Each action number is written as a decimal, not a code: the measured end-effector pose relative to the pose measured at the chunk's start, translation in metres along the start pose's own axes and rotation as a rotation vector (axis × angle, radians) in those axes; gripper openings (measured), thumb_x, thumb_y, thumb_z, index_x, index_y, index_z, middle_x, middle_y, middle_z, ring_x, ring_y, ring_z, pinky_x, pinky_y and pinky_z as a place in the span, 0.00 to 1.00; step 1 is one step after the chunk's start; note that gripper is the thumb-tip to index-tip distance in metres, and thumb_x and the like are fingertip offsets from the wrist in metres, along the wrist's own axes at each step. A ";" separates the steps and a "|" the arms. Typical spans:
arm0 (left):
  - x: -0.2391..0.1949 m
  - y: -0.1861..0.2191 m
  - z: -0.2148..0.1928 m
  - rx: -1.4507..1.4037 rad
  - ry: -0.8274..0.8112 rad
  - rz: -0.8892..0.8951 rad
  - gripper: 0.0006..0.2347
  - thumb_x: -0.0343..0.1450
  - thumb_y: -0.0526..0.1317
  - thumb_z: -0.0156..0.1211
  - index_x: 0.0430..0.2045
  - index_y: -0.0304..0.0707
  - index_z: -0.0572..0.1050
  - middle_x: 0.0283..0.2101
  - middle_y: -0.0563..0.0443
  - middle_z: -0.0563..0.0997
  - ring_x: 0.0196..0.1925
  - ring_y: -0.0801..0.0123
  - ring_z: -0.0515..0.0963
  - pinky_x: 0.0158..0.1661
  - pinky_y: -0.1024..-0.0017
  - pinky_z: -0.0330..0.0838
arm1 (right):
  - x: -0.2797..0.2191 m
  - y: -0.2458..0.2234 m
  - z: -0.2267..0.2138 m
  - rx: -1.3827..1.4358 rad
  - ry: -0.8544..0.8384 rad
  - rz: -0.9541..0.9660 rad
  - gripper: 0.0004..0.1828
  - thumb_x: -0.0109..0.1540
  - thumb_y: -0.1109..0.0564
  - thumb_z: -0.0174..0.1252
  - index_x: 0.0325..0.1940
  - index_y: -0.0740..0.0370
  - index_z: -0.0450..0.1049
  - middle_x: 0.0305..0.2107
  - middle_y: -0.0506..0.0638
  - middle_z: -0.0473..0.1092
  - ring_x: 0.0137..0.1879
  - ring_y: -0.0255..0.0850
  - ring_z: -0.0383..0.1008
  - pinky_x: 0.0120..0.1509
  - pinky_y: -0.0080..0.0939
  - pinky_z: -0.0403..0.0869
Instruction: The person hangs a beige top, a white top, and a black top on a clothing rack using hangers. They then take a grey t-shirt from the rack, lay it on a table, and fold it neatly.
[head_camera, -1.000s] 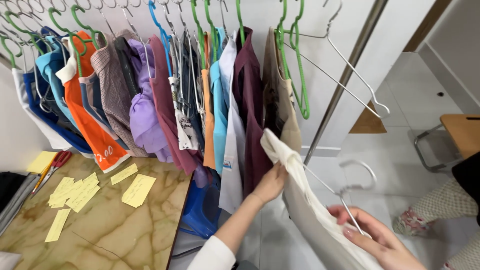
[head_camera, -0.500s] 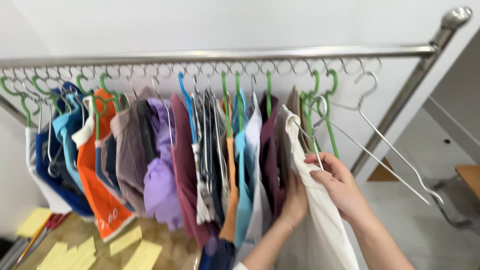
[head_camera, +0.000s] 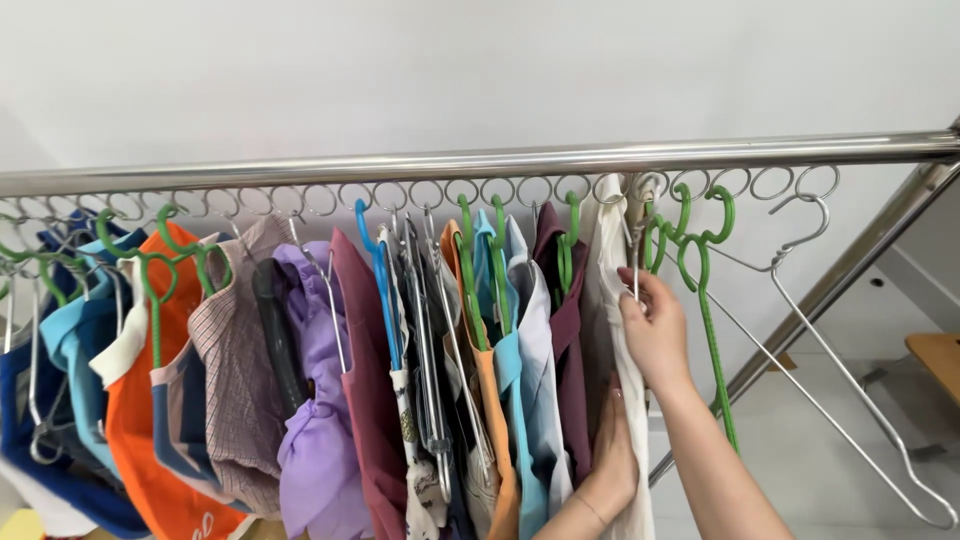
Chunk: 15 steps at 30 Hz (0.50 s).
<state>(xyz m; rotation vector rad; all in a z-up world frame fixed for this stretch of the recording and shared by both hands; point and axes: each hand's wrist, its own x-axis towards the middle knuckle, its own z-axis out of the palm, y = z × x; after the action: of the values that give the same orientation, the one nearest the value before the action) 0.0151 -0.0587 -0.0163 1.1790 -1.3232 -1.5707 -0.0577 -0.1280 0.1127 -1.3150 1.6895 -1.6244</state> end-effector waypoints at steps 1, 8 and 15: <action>-0.004 0.004 0.000 -0.085 -0.001 0.087 0.32 0.75 0.60 0.22 0.77 0.51 0.47 0.82 0.58 0.47 0.83 0.75 0.42 0.77 0.73 0.32 | 0.011 0.017 0.007 -0.149 0.031 -0.117 0.21 0.65 0.57 0.50 0.61 0.61 0.75 0.52 0.54 0.75 0.50 0.46 0.72 0.56 0.44 0.69; -0.033 0.016 -0.009 -0.120 0.002 0.561 0.28 0.80 0.50 0.33 0.75 0.33 0.50 0.80 0.41 0.52 0.82 0.61 0.48 0.76 0.64 0.39 | -0.033 0.020 0.006 -0.335 -0.062 -0.101 0.42 0.62 0.50 0.57 0.80 0.53 0.55 0.60 0.61 0.73 0.63 0.60 0.74 0.64 0.52 0.70; -0.093 -0.019 -0.002 0.262 -0.132 0.112 0.30 0.75 0.54 0.31 0.76 0.50 0.49 0.79 0.48 0.55 0.80 0.58 0.52 0.72 0.63 0.47 | -0.101 0.128 -0.034 -0.292 -0.138 -0.089 0.24 0.63 0.58 0.50 0.63 0.57 0.72 0.45 0.55 0.79 0.51 0.48 0.79 0.55 0.46 0.71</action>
<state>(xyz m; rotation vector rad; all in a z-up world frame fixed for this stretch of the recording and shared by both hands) 0.0438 0.0318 -0.0184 1.1489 -1.6921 -1.4470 -0.0823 -0.0440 -0.0290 -1.6219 1.8572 -1.3335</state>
